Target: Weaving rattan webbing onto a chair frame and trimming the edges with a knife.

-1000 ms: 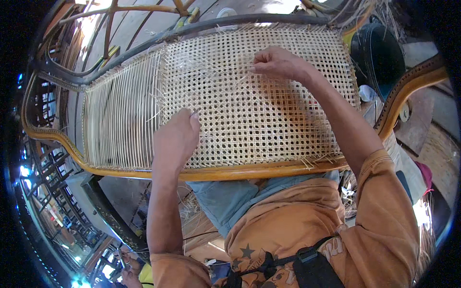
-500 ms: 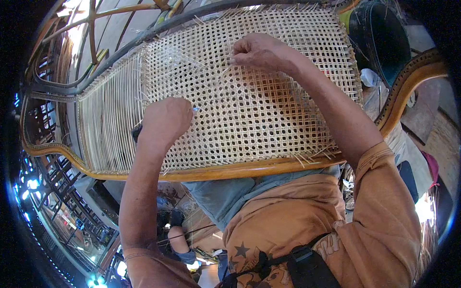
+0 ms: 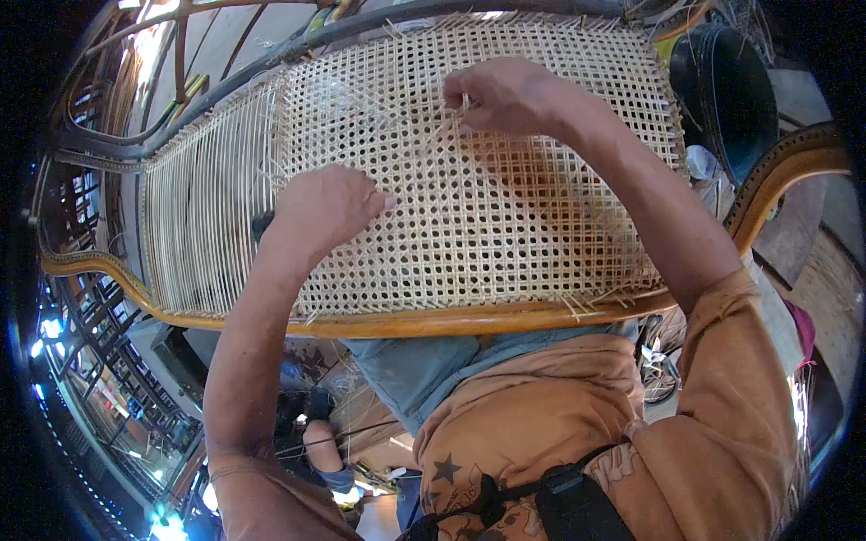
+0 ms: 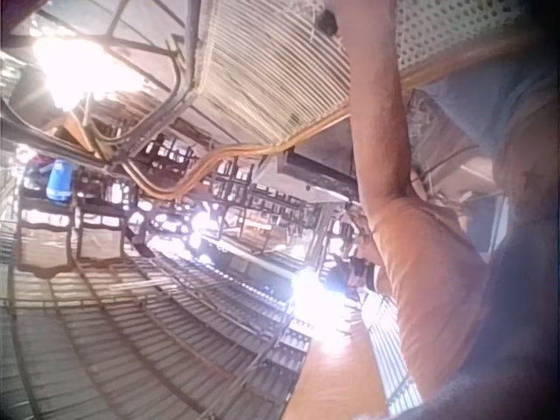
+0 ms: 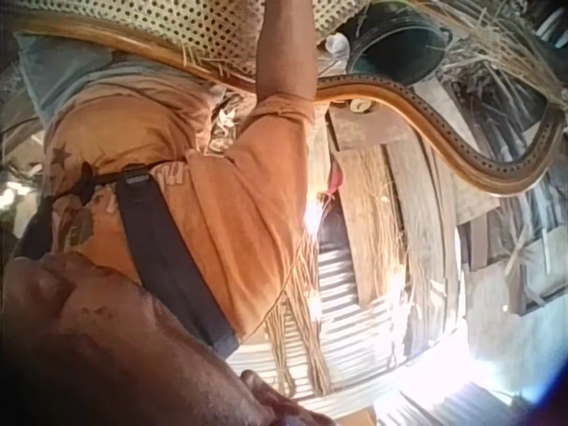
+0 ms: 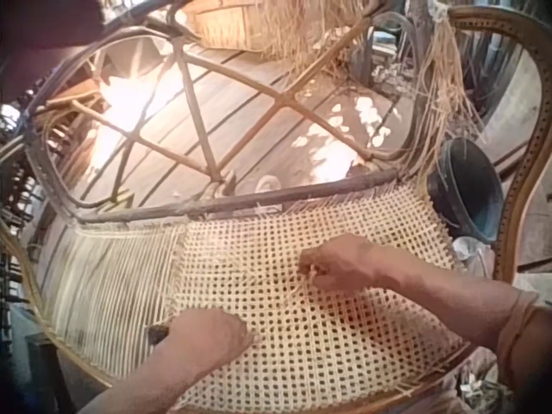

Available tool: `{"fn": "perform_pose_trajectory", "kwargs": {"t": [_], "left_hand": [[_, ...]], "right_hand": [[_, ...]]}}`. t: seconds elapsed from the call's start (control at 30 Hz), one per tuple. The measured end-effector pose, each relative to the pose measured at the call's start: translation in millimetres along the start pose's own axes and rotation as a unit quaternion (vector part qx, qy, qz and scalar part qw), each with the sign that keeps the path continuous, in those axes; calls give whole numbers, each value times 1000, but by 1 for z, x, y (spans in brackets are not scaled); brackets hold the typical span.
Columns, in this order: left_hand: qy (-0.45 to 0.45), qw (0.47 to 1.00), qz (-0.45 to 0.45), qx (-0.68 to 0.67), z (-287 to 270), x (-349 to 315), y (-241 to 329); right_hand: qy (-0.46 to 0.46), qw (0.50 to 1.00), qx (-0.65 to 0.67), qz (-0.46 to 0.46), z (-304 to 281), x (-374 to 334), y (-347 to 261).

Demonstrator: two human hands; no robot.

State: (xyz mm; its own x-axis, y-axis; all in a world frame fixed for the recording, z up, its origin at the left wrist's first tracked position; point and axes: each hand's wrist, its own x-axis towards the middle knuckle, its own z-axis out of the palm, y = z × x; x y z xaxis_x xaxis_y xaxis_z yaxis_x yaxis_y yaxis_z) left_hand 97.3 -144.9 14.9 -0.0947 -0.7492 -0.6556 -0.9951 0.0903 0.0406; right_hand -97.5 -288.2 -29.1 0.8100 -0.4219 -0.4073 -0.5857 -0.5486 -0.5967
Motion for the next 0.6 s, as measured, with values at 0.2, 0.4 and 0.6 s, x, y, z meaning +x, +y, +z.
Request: {"fn": "perform_pose_trajectory", "kwargs": {"t": [0.2,0.4,0.6], "left_hand": [[9,999,-42,-20,-1,-22,1],[-20,991,-125,-32,1,-76,-10],[-34,973,-227,-14,21,-161,-28]], "right_hand": [[174,940,-216,-199,-13,-1,-7],[150,934,-216,-241,3,8,-16],[-23,961,-105,-255,21,36,-21]]}}
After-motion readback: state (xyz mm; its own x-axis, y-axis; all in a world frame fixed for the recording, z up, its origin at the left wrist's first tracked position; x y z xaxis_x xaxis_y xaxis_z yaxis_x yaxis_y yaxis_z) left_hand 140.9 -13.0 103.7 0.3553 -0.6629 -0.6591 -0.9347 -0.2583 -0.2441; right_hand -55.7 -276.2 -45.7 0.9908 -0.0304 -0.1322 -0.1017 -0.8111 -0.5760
